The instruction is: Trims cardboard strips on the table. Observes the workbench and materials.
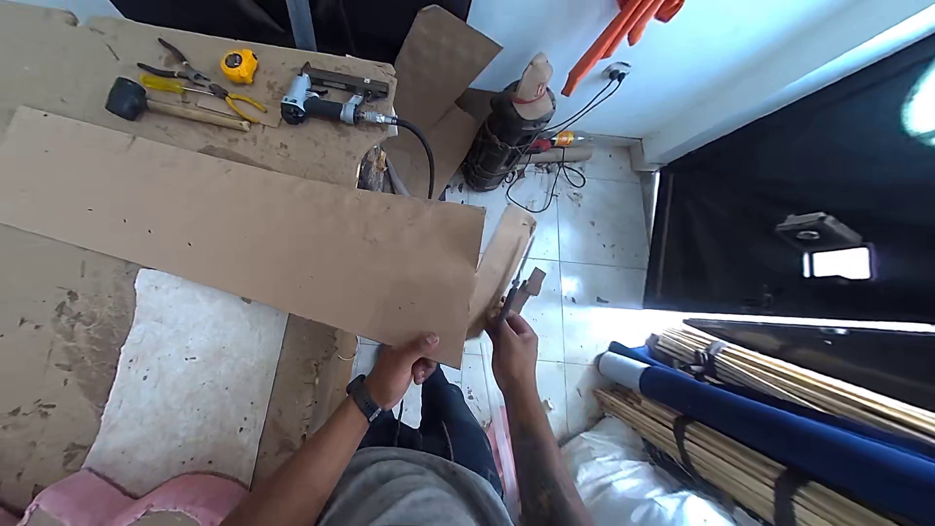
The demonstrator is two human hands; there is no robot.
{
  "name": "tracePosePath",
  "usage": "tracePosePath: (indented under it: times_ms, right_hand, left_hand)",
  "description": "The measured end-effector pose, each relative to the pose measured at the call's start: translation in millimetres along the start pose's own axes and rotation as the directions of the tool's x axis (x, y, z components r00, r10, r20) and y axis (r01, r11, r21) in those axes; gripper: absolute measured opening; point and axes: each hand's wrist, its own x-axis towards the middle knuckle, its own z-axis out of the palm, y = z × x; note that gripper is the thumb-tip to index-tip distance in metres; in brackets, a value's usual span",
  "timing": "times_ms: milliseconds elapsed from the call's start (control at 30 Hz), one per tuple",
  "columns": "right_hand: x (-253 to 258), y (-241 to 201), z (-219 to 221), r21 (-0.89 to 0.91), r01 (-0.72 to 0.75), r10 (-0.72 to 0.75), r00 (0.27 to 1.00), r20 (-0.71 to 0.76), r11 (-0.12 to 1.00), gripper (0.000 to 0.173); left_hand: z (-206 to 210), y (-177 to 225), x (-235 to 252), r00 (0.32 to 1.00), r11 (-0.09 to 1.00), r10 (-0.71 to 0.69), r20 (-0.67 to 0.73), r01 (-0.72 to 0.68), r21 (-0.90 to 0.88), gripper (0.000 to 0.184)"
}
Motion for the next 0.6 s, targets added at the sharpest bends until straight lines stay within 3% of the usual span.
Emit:
tracePosePath:
  times_ms: [133,233,333,400,500,600]
  right_hand:
    - [17,-5,2,0.084,0.059,-0.069,0.990,0.121,0.995,0.012]
    - [47,-21,-19,-0.213,0.302,-0.268,0.948,0.172,0.929,0.010]
    - [87,-5,-56,-0.491,0.381,-0.331,0.925,0.188,0.784,0.011]
    - [124,14,-88,-0.632,0.313,-0.348,0.935,0.073,0.709,0.014]
    - [159,23,-159,-0.708,0.050,-0.183,0.977,-0.112,0.704,0.016]
    - [197,8,-199,-0.729,-0.045,-0.023,0.996,-0.083,0.683,0.018]
  left_hand:
    - [3,10,-7,1.000,0.996,0.017,-0.006,-0.017,-0.083,0.021]
    - [2,10,-14,0.999,0.998,0.004,-0.035,-0.006,-0.063,0.021]
    - [5,-13,-24,0.992,0.997,-0.065,-0.109,0.069,0.040,0.023]
    - [7,-12,-28,0.991,0.999,0.007,-0.133,-0.011,-0.035,0.021]
    - [6,7,-43,0.973,0.987,0.138,-0.184,-0.151,-0.059,0.018]
    - [-1,-8,-56,0.878,0.979,0.190,-0.438,-0.202,0.018,0.045]
